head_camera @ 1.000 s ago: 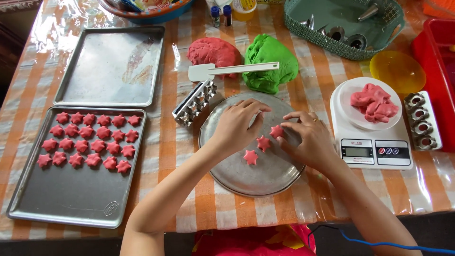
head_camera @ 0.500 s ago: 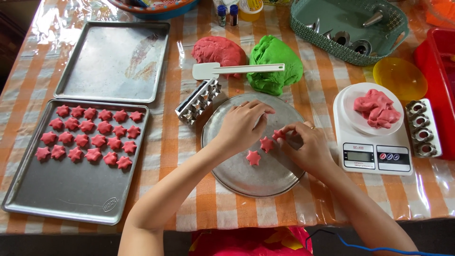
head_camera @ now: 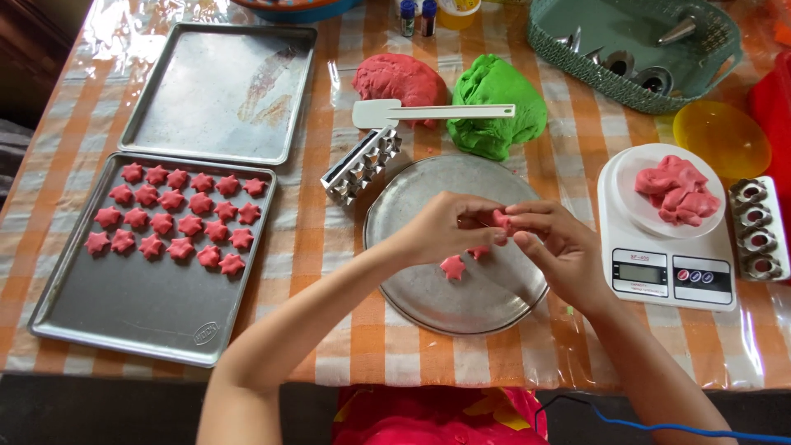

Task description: Using a star-shaped cutter to create small stars from pink dough and arranging them on a metal baking tray.

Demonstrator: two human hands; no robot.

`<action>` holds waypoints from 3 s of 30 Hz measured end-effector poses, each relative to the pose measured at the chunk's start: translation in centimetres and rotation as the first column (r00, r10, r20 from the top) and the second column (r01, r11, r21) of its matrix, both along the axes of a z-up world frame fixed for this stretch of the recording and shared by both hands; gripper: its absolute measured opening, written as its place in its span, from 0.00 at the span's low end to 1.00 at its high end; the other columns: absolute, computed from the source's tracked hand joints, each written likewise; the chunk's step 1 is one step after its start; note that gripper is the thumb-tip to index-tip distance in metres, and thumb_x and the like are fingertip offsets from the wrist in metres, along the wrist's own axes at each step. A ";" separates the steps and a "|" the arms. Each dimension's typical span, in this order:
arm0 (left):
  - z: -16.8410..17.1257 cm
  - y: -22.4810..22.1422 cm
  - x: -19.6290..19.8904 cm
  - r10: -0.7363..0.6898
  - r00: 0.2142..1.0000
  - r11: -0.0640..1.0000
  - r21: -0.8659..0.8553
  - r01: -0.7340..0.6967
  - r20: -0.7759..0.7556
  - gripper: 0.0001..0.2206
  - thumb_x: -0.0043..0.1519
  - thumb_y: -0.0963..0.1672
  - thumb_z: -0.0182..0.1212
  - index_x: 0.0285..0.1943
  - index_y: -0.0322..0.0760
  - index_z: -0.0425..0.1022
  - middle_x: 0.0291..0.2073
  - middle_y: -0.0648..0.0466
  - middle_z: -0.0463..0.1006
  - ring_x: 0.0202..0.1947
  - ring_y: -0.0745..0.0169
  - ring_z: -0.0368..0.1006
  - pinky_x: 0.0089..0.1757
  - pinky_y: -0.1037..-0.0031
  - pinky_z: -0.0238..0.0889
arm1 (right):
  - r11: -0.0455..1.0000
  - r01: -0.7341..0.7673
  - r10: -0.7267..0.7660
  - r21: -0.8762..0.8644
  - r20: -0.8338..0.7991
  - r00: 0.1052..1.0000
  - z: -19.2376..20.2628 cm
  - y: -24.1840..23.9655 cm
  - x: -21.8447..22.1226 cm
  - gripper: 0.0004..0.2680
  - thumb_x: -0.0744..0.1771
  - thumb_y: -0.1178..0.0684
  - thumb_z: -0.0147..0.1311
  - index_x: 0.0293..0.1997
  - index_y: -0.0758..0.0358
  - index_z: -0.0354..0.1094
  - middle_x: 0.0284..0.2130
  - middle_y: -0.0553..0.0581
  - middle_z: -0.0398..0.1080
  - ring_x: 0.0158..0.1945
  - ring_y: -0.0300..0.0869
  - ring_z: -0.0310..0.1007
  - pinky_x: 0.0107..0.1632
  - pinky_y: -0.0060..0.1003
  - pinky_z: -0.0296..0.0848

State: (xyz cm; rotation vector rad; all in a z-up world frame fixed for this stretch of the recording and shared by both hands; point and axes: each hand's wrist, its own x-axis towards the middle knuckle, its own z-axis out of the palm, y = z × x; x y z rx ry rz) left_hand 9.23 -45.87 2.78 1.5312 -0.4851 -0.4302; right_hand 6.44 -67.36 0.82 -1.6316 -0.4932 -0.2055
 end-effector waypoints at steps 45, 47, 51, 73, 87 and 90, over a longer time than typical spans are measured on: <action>2.9 29.3 -12.8 0.683 0.727 0.436 0.839 -0.326 -0.072 0.12 0.60 0.48 0.67 0.48 0.40 0.84 0.37 0.54 0.86 0.37 0.68 0.78 0.39 0.75 0.67 | 0.697 0.028 -0.046 -0.716 -0.006 0.999 1.0 2.3 -1.1 0.14 0.67 0.53 0.56 0.58 0.64 0.67 0.44 0.56 0.76 0.49 0.42 0.77 0.53 0.39 0.74; 3.8 28.6 -12.9 0.691 0.719 0.416 0.857 -0.303 -0.081 0.11 0.61 0.48 0.66 0.47 0.40 0.82 0.38 0.54 0.87 0.38 0.68 0.78 0.39 0.75 0.66 | 0.705 0.050 -0.026 -0.707 0.044 0.999 1.5 2.2 -1.3 0.12 0.67 0.55 0.56 0.56 0.64 0.69 0.43 0.55 0.76 0.47 0.43 0.77 0.52 0.39 0.73; 4.1 28.2 -13.1 0.682 0.727 0.412 0.864 -0.290 -0.081 0.10 0.62 0.47 0.66 0.46 0.40 0.83 0.37 0.54 0.87 0.38 0.68 0.78 0.39 0.75 0.67 | 0.742 0.082 0.026 -0.666 0.151 0.988 3.1 2.6 -1.5 0.08 0.68 0.59 0.56 0.51 0.66 0.73 0.42 0.57 0.76 0.45 0.43 0.77 0.51 0.38 0.74; 3.1 15.6 -15.9 0.187 0.942 0.861 0.415 -0.293 0.277 0.23 0.60 0.47 0.67 0.63 0.35 0.71 0.58 0.48 0.76 0.53 0.58 0.75 0.53 0.68 0.70 | 0.846 -0.487 0.424 -0.219 -0.279 0.862 4.0 9.4 -6.5 0.11 0.63 0.57 0.64 0.48 0.57 0.71 0.36 0.55 0.86 0.39 0.36 0.88 0.47 0.30 0.86; 4.3 17.1 -14.4 0.316 0.797 0.892 0.126 -0.434 0.515 0.07 0.60 0.37 0.67 0.45 0.38 0.82 0.41 0.50 0.85 0.38 0.63 0.83 0.37 0.82 0.81 | 0.843 -0.337 0.388 -0.420 0.039 0.921 4.4 9.2 -7.3 0.12 0.66 0.56 0.59 0.55 0.57 0.71 0.52 0.55 0.74 0.44 0.39 0.79 0.48 0.32 0.81; 3.1 25.6 -14.8 0.496 0.643 0.690 0.186 -0.700 0.583 0.07 0.64 0.42 0.64 0.50 0.42 0.80 0.41 0.58 0.86 0.39 0.72 0.83 0.36 0.89 0.80 | 0.867 -0.222 0.238 -0.445 -0.021 0.971 3.1 6.9 -6.8 0.10 0.65 0.54 0.60 0.51 0.52 0.75 0.51 0.49 0.77 0.38 0.34 0.81 0.44 0.30 0.76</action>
